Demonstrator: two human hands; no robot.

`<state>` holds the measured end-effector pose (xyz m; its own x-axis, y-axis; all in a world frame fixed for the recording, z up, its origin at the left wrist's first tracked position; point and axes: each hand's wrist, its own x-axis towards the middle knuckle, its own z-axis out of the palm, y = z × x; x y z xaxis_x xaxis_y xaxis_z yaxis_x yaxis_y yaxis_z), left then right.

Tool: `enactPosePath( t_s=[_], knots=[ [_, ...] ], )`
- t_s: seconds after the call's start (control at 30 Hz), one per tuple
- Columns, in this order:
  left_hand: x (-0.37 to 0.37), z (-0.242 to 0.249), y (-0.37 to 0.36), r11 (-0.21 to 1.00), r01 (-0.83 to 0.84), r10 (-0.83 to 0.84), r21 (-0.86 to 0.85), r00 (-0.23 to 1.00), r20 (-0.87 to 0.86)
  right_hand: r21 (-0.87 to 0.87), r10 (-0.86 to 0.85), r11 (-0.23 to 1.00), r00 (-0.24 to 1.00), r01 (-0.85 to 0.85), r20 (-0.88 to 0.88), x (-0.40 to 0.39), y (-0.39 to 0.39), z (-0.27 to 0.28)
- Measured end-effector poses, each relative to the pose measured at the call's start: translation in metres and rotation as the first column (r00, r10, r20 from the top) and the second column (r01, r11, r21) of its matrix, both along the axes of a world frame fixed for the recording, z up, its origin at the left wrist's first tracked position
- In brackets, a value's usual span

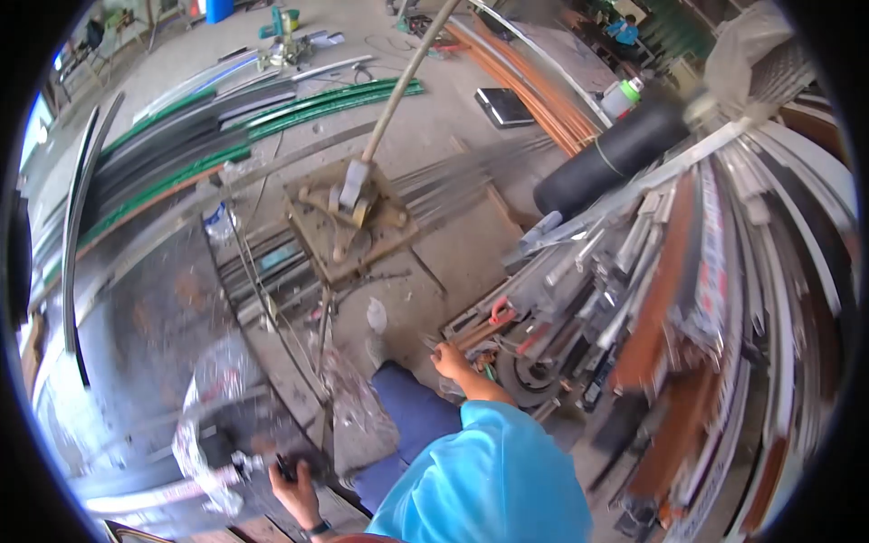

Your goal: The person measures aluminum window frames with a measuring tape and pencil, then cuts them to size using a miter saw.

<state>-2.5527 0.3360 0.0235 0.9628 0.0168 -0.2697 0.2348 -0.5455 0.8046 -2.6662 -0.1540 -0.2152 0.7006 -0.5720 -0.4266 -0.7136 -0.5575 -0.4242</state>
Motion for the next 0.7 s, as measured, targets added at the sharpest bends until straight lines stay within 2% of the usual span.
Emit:
enactPosePath(
  t_s=[0.03,0.07,0.1,0.13,0.2,0.23,0.27,0.3,0.33,0.37,0.4,0.47,0.53,0.57,0.67,0.7],
  knots=[
    [0.007,-0.003,-0.014,0.987,-0.035,0.021,0.159,0.996,0.084,0.104,-0.081,0.992,0.996,0.078,0.026,0.009,-0.025,-0.024],
    [0.008,-0.023,-0.009,0.99,-0.118,0.12,0.076,0.993,-0.011,0.205,-0.164,0.967,0.985,0.152,0.046,0.016,-0.053,-0.051],
    [0.019,-0.014,-0.015,0.996,-0.054,0.057,0.07,0.998,-0.036,0.31,-0.248,0.925,0.967,0.221,0.051,0.019,-0.068,-0.066],
    [0.027,0.0,-0.019,0.998,0.003,0.002,0.069,0.998,-0.065,0.103,-0.131,0.987,0.991,0.127,0.035,0.036,-0.082,-0.033],
    [0.029,-0.014,-0.012,1.0,0.024,-0.022,0.014,0.995,-0.096,0.147,-0.304,0.945,0.949,0.291,0.08,0.039,-0.108,-0.035],
    [0.031,-0.011,-0.012,0.968,0.073,-0.033,0.24,0.985,-0.167,0.129,-0.29,0.953,0.951,0.276,0.108,0.036,-0.119,-0.037],
    [0.012,-0.055,0.021,0.978,-0.207,0.211,0.04,0.951,-0.224,0.142,-0.332,0.939,0.934,0.314,0.129,0.033,-0.127,-0.03],
    [0.007,-0.077,0.044,0.972,-0.233,0.207,-0.04,0.921,-0.331,0.121,-0.332,0.94,0.936,0.319,0.112,0.03,-0.133,-0.021],
    [0.019,-0.047,0.02,0.984,-0.171,0.178,0.053,0.915,-0.362,0.025,-0.311,0.95,0.944,0.311,0.105,0.02,-0.142,-0.027],
    [0.016,-0.061,0.021,0.937,-0.335,0.278,-0.1,0.888,-0.367,0.05,-0.311,0.95,0.948,0.308,0.071,0.015,-0.149,-0.015],
    [0.033,-0.062,0.014,0.951,-0.303,0.264,-0.058,0.896,-0.358,0.104,-0.416,0.906,0.908,0.41,0.042,0.012,-0.15,-0.005],
    [0.08,-0.063,-0.008,0.978,-0.206,0.207,0.038,0.918,-0.339,0.104,-0.5,0.859,0.865,0.502,-0.046,0.007,-0.158,-0.004],
    [0.135,-0.063,-0.029,0.991,-0.106,0.127,0.087,0.943,-0.308,0.054,-0.553,0.83,0.831,0.556,-0.058,0.006,-0.159,-0.008],
    [0.163,-0.065,-0.038,0.993,-0.057,0.085,0.101,0.952,-0.293,0.032,-0.576,0.815,0.814,0.579,-0.07,0.003,-0.154,-0.01],
    [0.231,-0.068,-0.072,0.99,0.05,-0.015,0.129,0.965,-0.261,0.107,-0.58,0.805,0.812,0.583,-0.065,0.011,-0.153,-0.017],
    [0.254,-0.067,-0.089,0.988,0.085,-0.05,0.13,0.967,-0.251,0.071,-0.549,0.835,0.836,0.546,0.028,0.022,-0.151,-0.001]
  ],
)
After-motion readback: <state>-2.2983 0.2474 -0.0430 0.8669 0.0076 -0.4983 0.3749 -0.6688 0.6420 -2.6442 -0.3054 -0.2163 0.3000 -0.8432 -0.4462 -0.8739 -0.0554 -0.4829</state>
